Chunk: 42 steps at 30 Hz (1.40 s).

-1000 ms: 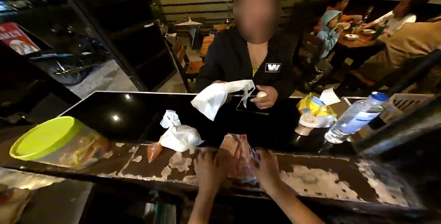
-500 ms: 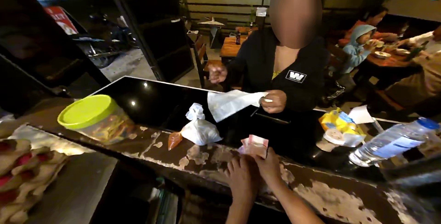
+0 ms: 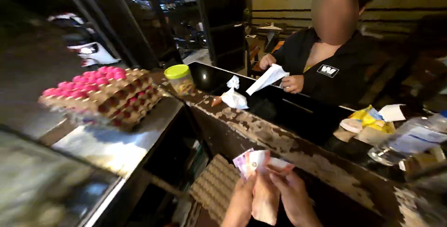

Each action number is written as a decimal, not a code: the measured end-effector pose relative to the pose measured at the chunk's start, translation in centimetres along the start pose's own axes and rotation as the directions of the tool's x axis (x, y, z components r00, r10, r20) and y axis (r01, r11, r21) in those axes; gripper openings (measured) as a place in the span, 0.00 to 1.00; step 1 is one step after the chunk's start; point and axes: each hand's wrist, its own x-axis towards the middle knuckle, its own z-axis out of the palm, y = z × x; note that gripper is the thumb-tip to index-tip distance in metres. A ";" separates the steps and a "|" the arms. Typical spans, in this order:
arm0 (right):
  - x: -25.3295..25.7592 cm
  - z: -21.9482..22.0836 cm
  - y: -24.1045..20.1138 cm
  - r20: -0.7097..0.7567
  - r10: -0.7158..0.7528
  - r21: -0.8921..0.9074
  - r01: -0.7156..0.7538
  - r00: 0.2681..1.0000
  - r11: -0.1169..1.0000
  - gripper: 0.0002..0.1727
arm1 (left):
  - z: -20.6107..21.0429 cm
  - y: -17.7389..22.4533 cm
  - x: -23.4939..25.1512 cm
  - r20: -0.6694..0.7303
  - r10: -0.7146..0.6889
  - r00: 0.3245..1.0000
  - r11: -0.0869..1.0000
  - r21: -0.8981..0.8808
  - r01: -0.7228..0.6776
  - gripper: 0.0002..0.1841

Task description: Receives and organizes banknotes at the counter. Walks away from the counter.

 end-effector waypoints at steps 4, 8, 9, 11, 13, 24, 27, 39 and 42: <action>-7.5 0.9 -0.4 0.109 0.102 -0.011 -0.102 0.989 0.995 0.21 | 0.0 -3.5 -8.8 -0.418 0.054 0.907 0.994 -0.067 -0.090 0.16; -13.6 3.5 -0.1 0.212 0.214 -0.050 -0.208 0.954 0.977 0.08 | -2.8 -5.5 -17.3 -0.658 0.088 0.748 0.976 -0.094 -0.198 0.16; -15.0 4.4 0.3 0.280 0.231 -0.042 -0.228 0.932 0.973 0.06 | -4.0 -6.0 -19.3 -0.697 0.097 0.710 0.969 -0.099 -0.228 0.16; -18.2 6.1 1.0 0.424 0.262 -0.076 -0.255 0.867 0.964 0.07 | -6.4 -7.2 -23.6 -0.766 0.099 0.635 0.951 -0.116 -0.288 0.15; -21.5 7.8 1.4 0.535 0.313 -0.150 -0.276 0.785 0.949 0.07 | -8.4 -8.6 -28.0 -0.836 0.087 0.542 0.933 -0.123 -0.339 0.15; -45.9 14.5 3.2 0.876 0.395 -0.315 -0.291 0.278 0.903 0.12 | -12.8 -16.2 -54.8 -0.992 -0.019 0.122 0.766 -0.093 -0.636 0.12; -55.7 15.1 3.6 0.914 0.391 -0.356 -0.248 0.106 0.901 0.14 | -12.8 -19.6 -63.6 -0.999 -0.014 0.038 0.745 -0.035 -0.666 0.10; -85.5 14.8 5.2 0.738 0.451 -0.603 -0.191 -0.502 0.775 0.14 | -13.7 -30.2 -89.5 -0.891 -0.224 -0.396 0.682 0.147 -0.716 0.18; -90.0 15.0 5.6 0.674 0.483 -0.637 -0.108 -0.559 0.763 0.17 | -13.9 -31.7 -92.1 -0.871 -0.255 -0.420 0.647 0.169 -0.743 0.17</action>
